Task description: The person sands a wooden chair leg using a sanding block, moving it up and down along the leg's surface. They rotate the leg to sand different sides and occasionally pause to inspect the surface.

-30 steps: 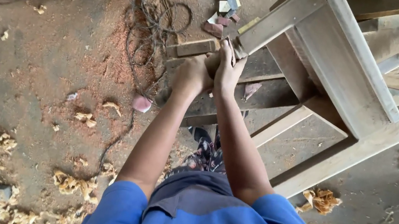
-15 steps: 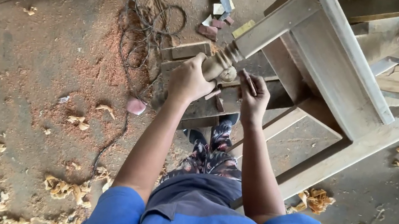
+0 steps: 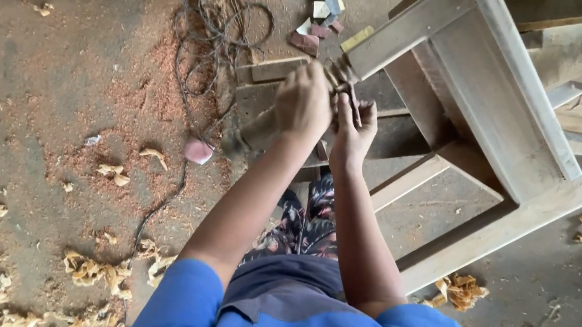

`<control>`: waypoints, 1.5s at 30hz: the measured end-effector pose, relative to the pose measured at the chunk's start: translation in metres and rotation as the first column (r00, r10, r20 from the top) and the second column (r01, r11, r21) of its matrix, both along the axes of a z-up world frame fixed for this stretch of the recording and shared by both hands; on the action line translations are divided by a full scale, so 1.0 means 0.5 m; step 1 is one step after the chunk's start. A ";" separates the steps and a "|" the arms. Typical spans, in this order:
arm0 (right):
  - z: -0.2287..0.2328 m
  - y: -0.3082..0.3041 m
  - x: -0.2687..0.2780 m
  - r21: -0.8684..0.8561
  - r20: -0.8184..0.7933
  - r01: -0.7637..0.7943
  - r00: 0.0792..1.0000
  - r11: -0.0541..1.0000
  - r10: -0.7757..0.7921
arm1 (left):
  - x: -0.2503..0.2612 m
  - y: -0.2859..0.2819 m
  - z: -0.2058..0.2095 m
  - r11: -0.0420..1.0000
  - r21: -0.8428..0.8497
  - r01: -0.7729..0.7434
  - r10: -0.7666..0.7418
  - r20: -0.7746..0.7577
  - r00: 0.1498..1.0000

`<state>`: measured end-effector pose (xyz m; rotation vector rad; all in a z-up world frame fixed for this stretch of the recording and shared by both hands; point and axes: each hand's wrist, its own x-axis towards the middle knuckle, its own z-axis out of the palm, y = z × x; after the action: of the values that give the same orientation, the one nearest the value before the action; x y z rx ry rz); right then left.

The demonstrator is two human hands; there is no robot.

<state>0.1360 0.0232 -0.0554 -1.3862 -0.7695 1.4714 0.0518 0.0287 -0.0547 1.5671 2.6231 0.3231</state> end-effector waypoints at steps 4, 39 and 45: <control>-0.033 -0.038 0.067 -0.208 -0.078 -0.029 0.997 0.978 0.013 | -0.061 0.064 0.094 0.957 -0.290 0.014 0.113 0.416 0.902; 0.124 0.009 -0.087 -0.228 -0.378 -0.184 0.922 0.956 0.088 | -0.143 -0.129 0.245 0.758 -0.652 0.029 0.383 0.481 0.789; 0.069 0.026 -0.161 -0.286 -0.149 0.072 0.982 0.956 -0.118 | -0.143 -0.125 0.220 0.764 -0.646 -0.011 0.395 0.453 0.799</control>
<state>0.0553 0.0361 -0.0207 -1.4651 -0.3945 1.6404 -0.0196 -0.0338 0.0555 0.7831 2.0958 -0.0708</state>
